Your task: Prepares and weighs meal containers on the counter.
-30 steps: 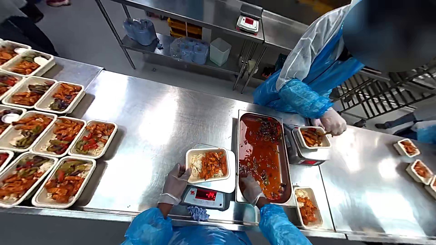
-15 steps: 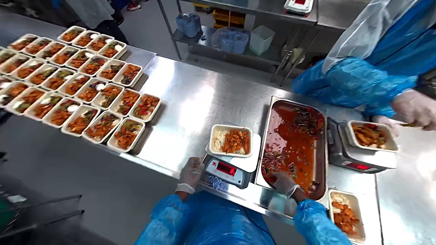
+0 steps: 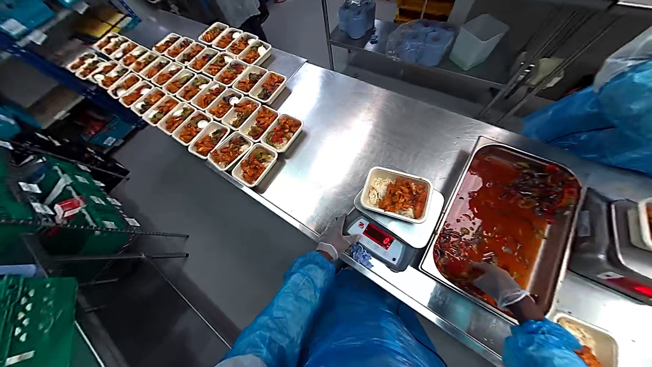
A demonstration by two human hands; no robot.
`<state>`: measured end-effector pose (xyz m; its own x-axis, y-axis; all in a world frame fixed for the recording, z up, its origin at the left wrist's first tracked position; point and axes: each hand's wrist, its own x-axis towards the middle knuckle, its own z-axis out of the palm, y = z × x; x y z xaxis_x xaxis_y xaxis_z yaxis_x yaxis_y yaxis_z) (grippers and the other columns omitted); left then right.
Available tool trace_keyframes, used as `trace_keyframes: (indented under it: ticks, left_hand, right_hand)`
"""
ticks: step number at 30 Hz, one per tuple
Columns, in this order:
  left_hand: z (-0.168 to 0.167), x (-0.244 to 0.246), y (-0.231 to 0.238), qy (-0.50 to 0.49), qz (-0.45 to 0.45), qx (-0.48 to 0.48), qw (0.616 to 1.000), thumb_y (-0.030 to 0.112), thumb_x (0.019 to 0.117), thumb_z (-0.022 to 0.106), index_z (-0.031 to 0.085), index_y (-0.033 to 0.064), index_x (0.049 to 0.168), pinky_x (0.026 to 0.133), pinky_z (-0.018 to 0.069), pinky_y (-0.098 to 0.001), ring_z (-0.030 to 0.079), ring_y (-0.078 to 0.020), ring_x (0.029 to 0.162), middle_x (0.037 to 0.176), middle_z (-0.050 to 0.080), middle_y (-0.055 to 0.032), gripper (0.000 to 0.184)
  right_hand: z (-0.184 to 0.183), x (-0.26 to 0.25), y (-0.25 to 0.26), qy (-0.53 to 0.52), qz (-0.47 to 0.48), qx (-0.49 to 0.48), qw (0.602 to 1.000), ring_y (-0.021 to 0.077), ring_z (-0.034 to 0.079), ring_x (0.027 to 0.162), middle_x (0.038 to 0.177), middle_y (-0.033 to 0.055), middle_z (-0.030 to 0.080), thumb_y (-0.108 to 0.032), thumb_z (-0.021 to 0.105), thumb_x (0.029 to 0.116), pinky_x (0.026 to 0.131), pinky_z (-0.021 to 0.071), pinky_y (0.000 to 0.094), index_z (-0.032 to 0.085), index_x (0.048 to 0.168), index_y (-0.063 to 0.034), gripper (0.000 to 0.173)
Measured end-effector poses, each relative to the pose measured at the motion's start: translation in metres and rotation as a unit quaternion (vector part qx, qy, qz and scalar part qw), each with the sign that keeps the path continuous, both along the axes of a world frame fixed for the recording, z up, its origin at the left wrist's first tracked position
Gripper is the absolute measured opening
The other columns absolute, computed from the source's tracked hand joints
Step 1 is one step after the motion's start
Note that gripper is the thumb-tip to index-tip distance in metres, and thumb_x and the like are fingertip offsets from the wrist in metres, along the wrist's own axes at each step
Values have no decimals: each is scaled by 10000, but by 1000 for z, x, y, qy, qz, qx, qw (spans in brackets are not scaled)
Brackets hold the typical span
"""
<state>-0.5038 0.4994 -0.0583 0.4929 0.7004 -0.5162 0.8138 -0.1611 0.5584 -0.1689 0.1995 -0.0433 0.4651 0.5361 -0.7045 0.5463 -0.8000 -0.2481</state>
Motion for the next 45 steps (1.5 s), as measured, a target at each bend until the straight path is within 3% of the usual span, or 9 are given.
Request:
trace_keyframes:
  ticks: [5,9,12,19,26,30,36,39,45]
  left_hand:
    - [7,4,-2,-119,74,42,989,383,974,702,493,112,1506,1060,500,-569,581,-358,1288,1467,538,-202,634]
    - [61,33,-1,-185,79,90,975,333,1091,494,583,101,1398,968,549,-557,667,-328,1137,1324,637,-178,395]
    - [66,72,20,-202,134,41,969,323,1068,556,714,77,1140,866,557,-531,698,-260,914,1006,725,-130,301]
    - [74,85,42,-245,129,-48,960,198,1036,627,637,-18,1014,747,575,-460,661,-248,768,890,663,-163,217]
    - [121,83,-3,-224,105,-35,968,284,1054,602,627,70,1045,621,523,-442,613,-241,679,857,655,-127,215]
    - [134,88,-19,-227,79,-32,970,255,1051,604,626,56,1056,612,505,-446,596,-253,674,846,642,-140,200]
    - [147,117,-42,-206,6,-32,978,270,1045,612,644,66,1056,616,522,-475,625,-264,676,828,656,-138,207]
    - [142,139,-48,-185,-26,-37,982,258,1038,622,661,38,1077,738,546,-517,669,-296,801,915,684,-163,226]
    - [100,179,-58,-188,-77,-38,978,252,1003,663,681,44,1059,832,569,-505,695,-264,877,946,704,-132,216]
  right_hand:
    - [34,12,-15,-3,-146,125,981,342,704,945,1032,173,735,-97,754,899,866,543,614,747,1092,-96,194]
    - [76,12,-22,-104,-151,203,962,403,691,970,1031,212,729,-100,785,890,867,512,681,754,1096,-73,210]
    - [101,11,-26,-127,-180,279,935,342,704,913,1021,161,740,-57,777,894,812,545,622,752,1096,-98,207]
    - [165,14,-33,-137,-209,383,889,251,714,929,1058,121,742,15,737,902,832,578,527,724,1158,-91,277]
    - [42,41,-29,-133,-180,283,933,408,699,900,1025,192,729,-88,771,872,777,545,683,743,1075,-91,205]
    - [58,50,-25,-143,-208,260,932,402,695,1018,1081,195,738,-106,773,900,898,515,677,759,1091,-75,194]
    - [85,56,-46,-161,-241,281,915,357,708,967,1032,180,740,-57,765,896,871,538,639,750,1086,-72,192]
    - [102,56,-54,-172,-244,299,906,316,712,955,1033,164,742,-48,763,896,871,552,597,742,1109,-68,215]
    - [60,65,-60,-235,-119,251,932,424,703,973,1042,201,736,-38,739,875,847,530,706,760,1045,-70,174]
